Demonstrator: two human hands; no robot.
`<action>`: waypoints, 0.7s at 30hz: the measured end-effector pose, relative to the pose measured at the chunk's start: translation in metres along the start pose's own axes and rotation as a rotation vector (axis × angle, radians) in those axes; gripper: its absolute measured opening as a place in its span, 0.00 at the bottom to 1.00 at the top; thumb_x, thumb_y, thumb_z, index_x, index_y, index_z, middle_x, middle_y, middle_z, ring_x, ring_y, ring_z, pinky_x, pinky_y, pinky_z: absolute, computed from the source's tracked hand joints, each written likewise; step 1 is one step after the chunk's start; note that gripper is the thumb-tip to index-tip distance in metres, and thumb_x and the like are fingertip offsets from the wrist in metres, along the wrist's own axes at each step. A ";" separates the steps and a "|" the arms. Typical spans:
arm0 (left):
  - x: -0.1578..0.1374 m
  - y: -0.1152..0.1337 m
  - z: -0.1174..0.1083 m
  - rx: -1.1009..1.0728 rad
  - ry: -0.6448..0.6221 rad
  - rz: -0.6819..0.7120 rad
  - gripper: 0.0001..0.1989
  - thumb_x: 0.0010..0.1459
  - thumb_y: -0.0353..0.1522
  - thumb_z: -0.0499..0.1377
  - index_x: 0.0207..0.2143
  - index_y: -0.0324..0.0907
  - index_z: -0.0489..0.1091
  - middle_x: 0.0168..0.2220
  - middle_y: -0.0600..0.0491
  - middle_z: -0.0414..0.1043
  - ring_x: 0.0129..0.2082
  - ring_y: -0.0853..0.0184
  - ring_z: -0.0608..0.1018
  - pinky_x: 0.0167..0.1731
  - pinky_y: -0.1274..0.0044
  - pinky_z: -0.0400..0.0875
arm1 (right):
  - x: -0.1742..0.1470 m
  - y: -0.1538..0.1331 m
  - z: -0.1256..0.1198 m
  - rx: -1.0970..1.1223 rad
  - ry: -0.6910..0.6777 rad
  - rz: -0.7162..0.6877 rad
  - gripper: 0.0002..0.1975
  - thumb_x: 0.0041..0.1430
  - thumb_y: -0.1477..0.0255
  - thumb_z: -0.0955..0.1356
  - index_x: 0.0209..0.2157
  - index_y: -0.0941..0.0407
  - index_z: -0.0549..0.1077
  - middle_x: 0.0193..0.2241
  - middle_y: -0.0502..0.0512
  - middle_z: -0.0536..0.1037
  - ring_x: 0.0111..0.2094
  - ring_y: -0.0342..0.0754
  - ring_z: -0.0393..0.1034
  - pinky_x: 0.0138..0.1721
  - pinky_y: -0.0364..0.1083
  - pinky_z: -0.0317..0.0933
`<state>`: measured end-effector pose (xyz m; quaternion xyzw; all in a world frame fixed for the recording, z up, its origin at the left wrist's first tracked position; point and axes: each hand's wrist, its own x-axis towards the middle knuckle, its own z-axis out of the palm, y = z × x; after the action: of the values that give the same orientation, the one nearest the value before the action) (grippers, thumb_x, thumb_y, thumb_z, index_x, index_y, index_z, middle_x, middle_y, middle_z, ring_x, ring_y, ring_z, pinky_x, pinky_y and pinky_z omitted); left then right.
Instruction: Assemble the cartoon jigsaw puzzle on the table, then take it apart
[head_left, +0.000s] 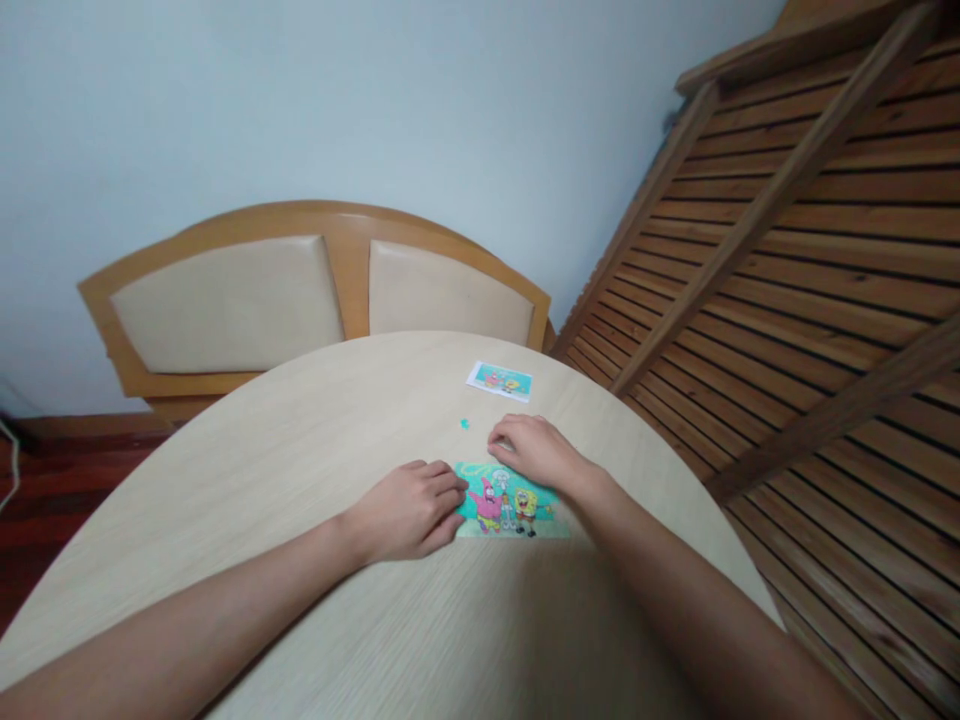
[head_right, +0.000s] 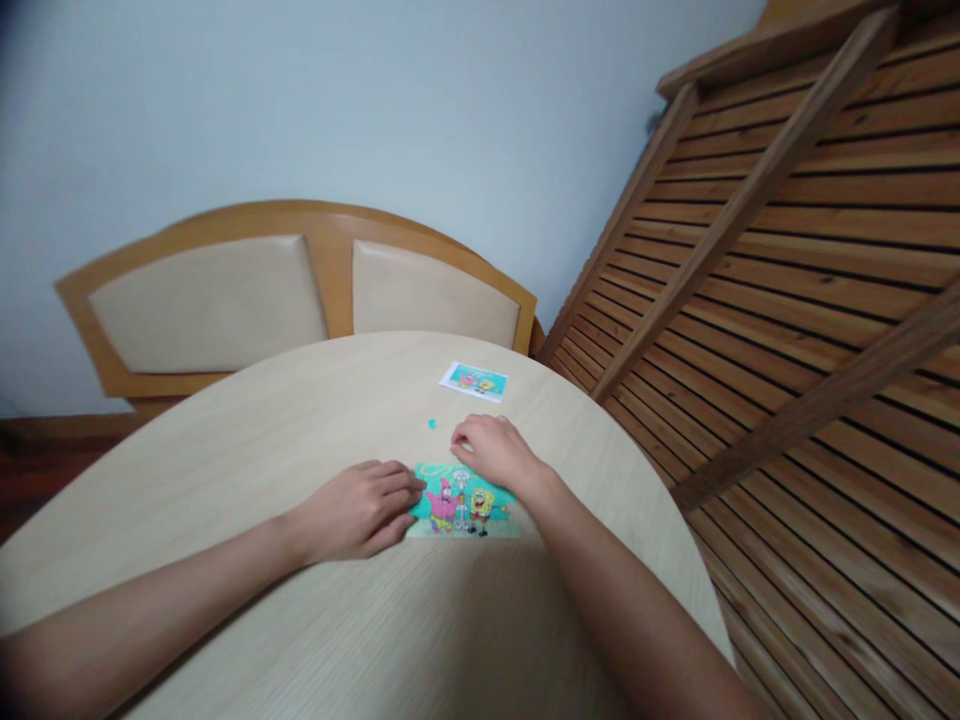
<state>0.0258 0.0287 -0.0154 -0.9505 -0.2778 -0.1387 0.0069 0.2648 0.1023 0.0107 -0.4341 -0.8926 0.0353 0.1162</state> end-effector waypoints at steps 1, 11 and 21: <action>0.000 0.000 0.000 0.013 -0.001 -0.005 0.11 0.67 0.35 0.52 0.42 0.41 0.73 0.45 0.49 0.76 0.44 0.60 0.75 0.45 0.68 0.71 | 0.009 -0.002 0.003 0.007 0.009 -0.007 0.09 0.64 0.69 0.68 0.41 0.55 0.79 0.41 0.56 0.80 0.45 0.50 0.74 0.47 0.46 0.61; -0.004 -0.004 -0.003 0.112 0.027 -0.132 0.13 0.69 0.36 0.50 0.38 0.42 0.72 0.37 0.49 0.76 0.39 0.61 0.77 0.39 0.69 0.69 | 0.038 0.006 0.025 -0.016 0.019 0.008 0.13 0.66 0.69 0.66 0.48 0.54 0.79 0.46 0.58 0.79 0.49 0.52 0.72 0.51 0.47 0.63; -0.004 -0.020 0.001 0.116 0.157 -0.387 0.15 0.69 0.36 0.51 0.37 0.41 0.75 0.36 0.46 0.77 0.38 0.59 0.78 0.40 0.67 0.73 | -0.030 0.067 0.021 0.068 0.145 0.123 0.14 0.63 0.80 0.63 0.42 0.56 0.80 0.43 0.57 0.82 0.47 0.51 0.74 0.52 0.52 0.65</action>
<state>0.0124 0.0431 -0.0188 -0.8637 -0.4614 -0.1951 0.0563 0.3288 0.1213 -0.0256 -0.4855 -0.8518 0.0414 0.1927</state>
